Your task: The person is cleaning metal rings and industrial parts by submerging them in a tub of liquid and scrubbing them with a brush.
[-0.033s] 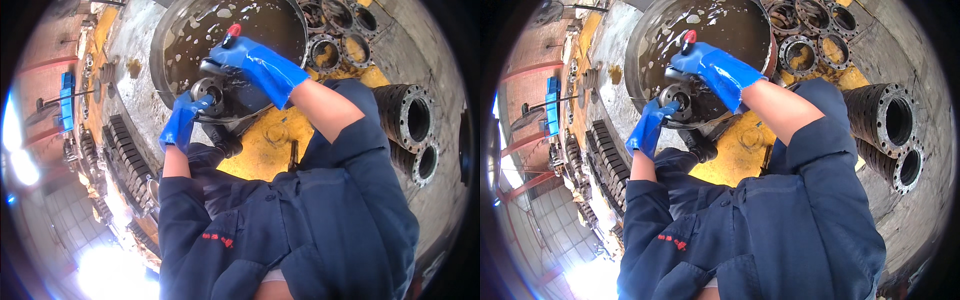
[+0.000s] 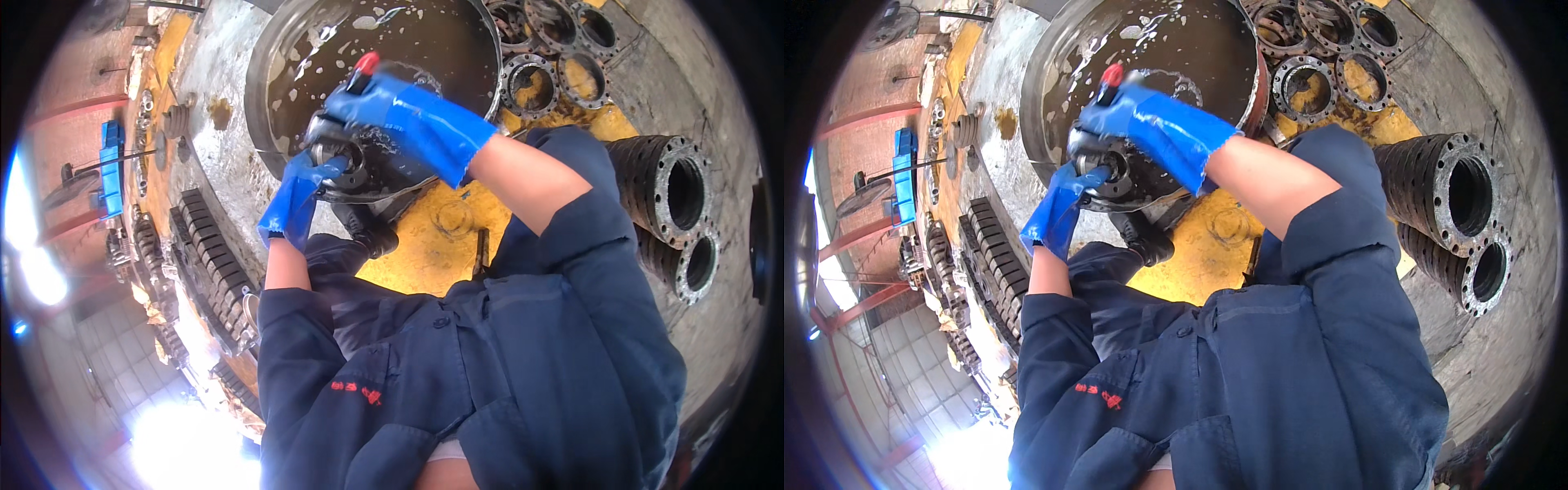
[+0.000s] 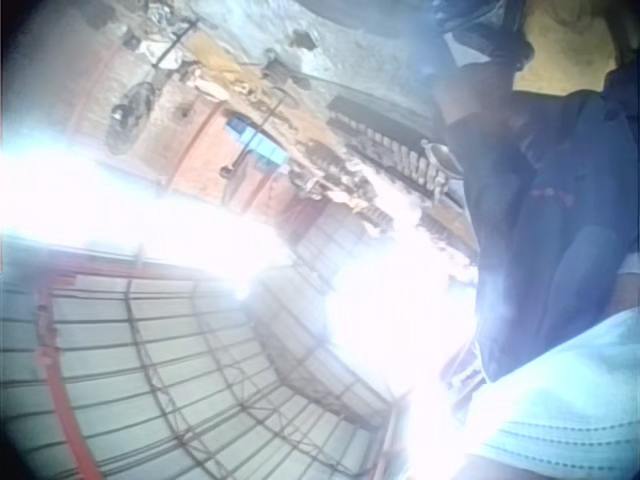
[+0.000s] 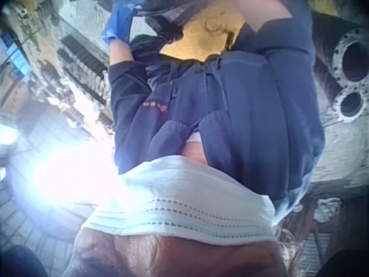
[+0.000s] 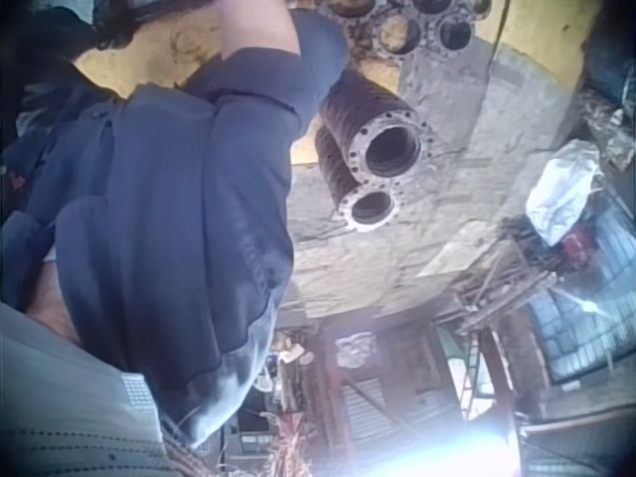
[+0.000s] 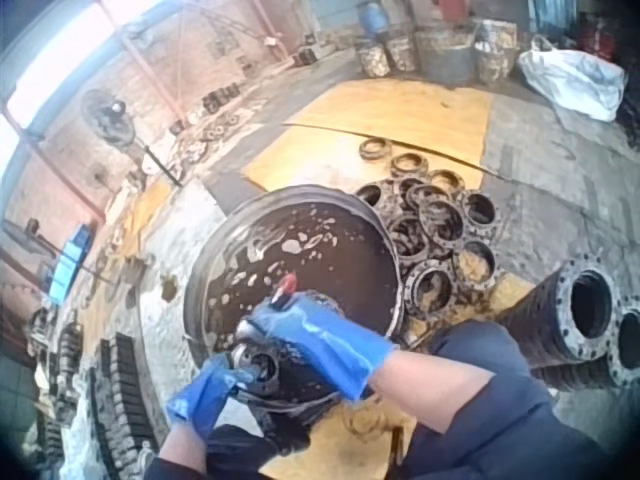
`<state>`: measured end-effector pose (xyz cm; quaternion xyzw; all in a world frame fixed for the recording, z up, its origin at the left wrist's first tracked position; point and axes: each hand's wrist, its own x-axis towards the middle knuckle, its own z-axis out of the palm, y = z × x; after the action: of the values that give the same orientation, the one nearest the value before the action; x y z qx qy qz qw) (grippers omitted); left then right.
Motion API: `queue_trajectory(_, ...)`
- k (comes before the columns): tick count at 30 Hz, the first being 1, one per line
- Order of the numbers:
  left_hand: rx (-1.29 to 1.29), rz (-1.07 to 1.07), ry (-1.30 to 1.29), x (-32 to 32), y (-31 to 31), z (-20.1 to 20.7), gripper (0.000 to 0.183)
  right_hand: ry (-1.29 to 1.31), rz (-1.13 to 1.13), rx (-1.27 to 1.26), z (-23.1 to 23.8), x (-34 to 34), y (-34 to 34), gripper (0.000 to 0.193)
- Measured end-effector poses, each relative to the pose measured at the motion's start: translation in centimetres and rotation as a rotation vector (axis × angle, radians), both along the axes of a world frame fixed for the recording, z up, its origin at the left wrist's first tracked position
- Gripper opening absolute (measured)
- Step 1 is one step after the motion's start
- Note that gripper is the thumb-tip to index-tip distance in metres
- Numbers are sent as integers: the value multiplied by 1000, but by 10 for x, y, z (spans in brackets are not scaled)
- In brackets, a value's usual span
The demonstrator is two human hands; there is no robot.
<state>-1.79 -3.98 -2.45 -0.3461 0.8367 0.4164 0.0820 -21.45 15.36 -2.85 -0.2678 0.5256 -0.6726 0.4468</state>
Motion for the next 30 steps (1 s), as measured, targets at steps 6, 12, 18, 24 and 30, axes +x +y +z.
queue_trajectory(6,-232,-116,-163,-13,11,2,63,379,-65,443,-22,12,-1,39)
queue_trajectory(12,-47,70,39,9,24,29,51,738,127,617,11,22,5,39)
queue_trajectory(18,-9,188,62,14,-1,0,61,1295,239,63,-2,45,-6,28)
queue_trajectory(24,-43,165,2,13,-9,-15,64,899,124,583,4,46,-27,44)
queue_trajectory(30,-29,154,-21,20,-31,-30,68,522,227,651,9,37,-21,45)
